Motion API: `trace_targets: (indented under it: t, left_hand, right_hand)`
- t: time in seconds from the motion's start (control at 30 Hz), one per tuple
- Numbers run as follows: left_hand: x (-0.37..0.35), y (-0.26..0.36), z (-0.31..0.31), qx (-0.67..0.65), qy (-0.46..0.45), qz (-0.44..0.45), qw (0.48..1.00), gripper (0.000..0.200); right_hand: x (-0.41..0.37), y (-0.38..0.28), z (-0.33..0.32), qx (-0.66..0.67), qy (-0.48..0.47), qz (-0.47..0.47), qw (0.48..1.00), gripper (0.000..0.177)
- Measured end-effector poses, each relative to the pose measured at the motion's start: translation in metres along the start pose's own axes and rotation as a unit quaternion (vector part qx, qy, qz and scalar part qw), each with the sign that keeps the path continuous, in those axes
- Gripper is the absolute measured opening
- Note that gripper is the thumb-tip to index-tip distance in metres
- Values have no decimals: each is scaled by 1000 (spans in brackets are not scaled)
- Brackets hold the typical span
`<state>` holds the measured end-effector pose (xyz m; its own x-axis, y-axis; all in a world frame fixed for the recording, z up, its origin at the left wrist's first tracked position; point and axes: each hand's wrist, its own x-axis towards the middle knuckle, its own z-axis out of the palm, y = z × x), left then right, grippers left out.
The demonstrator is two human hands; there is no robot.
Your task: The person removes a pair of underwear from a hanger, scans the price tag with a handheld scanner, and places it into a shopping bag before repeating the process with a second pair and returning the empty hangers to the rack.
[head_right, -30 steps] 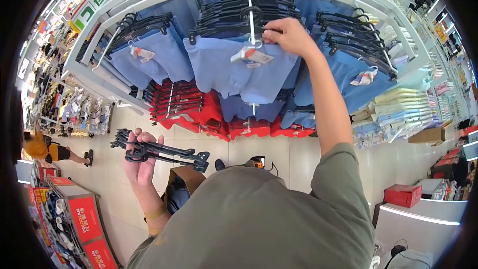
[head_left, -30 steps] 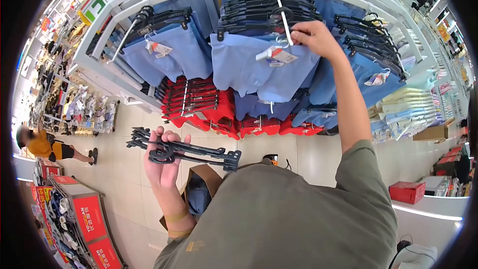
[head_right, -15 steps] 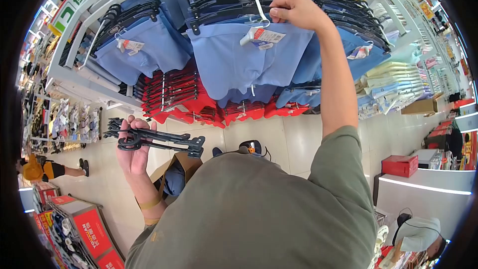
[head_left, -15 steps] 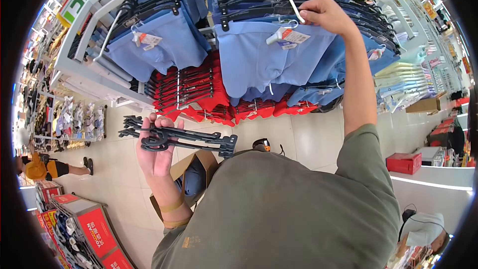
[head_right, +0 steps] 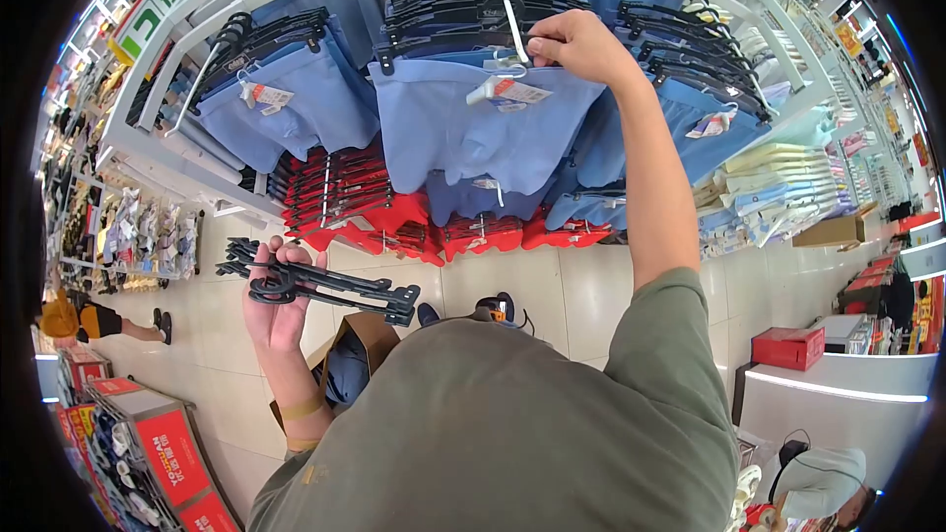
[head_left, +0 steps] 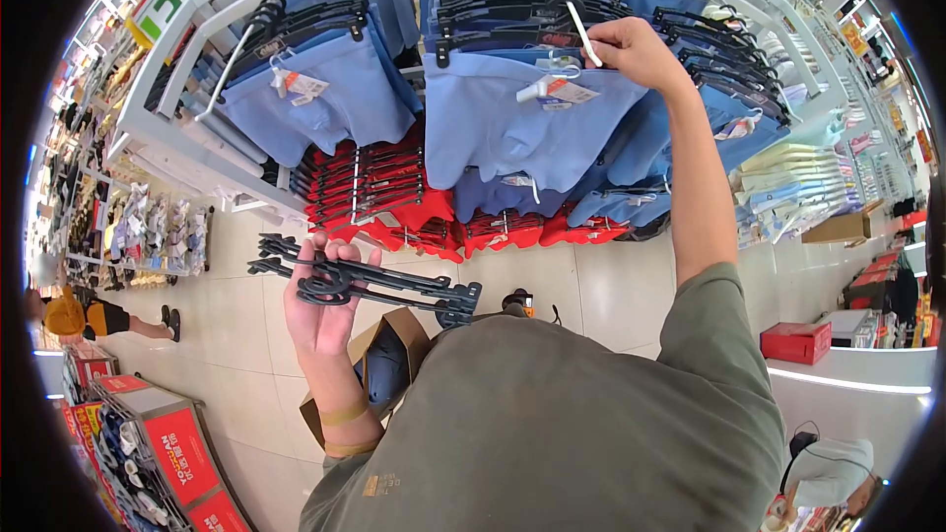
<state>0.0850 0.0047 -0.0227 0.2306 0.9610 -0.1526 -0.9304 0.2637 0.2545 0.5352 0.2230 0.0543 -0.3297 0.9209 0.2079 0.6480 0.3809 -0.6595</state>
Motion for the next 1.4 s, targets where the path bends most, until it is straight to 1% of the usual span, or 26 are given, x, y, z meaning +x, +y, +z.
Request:
trace_targets:
  t: [0.07,0.1,0.13,0.17,0.2,0.27,0.3,0.33,0.37,0.4,0.43,0.47,0.5,0.53,0.57,0.6,0.63,0.67,0.73,0.83,0.93,1.0,1.07,1.17,1.3,1.4]
  left_hand:
    - [-1,-4,-3,6,13,7,1000,20]
    - [3,-4,-9,-7,5,0,1000,24]
    - [2,-7,-7,21,77,30,996,27]
    - [7,-8,-16,15,24,26,999,26]
    - [11,-10,-17,-12,37,33,999,23]
    - [15,-12,-10,-28,34,49,998,18]
    - [19,-12,-15,-50,9,45,998,18]
    - [21,-12,-16,-45,0,58,997,17]
    - [21,-12,-16,-47,11,68,997,17]
    - [22,-12,-15,-51,19,76,996,16]
    - [23,-12,-16,-58,16,75,995,16]
    - [24,-12,-19,-63,15,66,996,16]
    - [27,-12,-20,-67,9,56,996,16]
    - [28,-15,-21,-62,12,54,996,16]
    - [30,-18,-20,-57,9,55,997,16]
    - [36,-19,-17,-49,-4,59,997,16]
    - [39,-20,-16,-25,-2,62,998,17]
    - [38,-20,-16,-20,-25,59,998,18]
    - [39,-15,-24,10,-9,83,996,21]
    - [32,-1,-30,60,-27,107,992,30]
    - [24,13,-26,65,-63,94,991,42]
    - [18,22,-24,112,-78,108,985,59]
    - [18,35,-34,92,-145,88,981,65]
    - [9,48,-33,89,-93,74,989,65]
    - [3,60,-40,76,-75,63,992,59]
    - [-1,65,-43,100,-53,59,992,59]
  right_hand:
    - [5,3,-3,-34,-1,-5,999,19]
    - [8,4,-7,-40,-12,-10,999,20]
    - [12,5,-8,-43,-27,-17,999,20]
    - [12,5,-10,-77,-4,-27,997,21]
    - [8,2,-8,-106,15,-40,993,23]
    - [-25,-17,6,-155,227,-75,959,24]
    - [-49,-31,14,-178,302,-62,935,24]
    - [-75,-51,31,-147,356,-26,923,19]
    - [-101,-50,53,-57,345,34,936,15]
    - [-119,-78,78,-4,282,-28,959,12]
    - [-128,-106,100,-23,201,-77,976,14]
    - [-128,-131,120,-10,129,-137,982,22]
    - [-124,-152,134,5,53,-176,983,37]
    - [-117,-167,149,6,-32,-180,983,55]
    - [-106,-171,167,-16,-62,-233,970,70]
    - [-96,-172,187,-11,-76,-252,965,71]
    - [-92,-172,206,-45,-60,-249,966,68]
    - [-88,-174,217,-103,-86,-230,964,64]
    - [-79,-185,231,-122,-161,-131,971,66]
    - [-71,-190,239,23,-183,-186,965,52]
    - [-53,-196,241,77,-199,-202,956,46]
    - [-47,-206,244,110,-198,-198,954,40]
    - [-40,-220,236,169,-280,-113,938,34]
    - [-33,-210,250,228,-278,-82,929,30]
    - [-31,-205,275,347,-244,-74,903,26]
    - [-30,-215,274,346,-277,8,897,25]
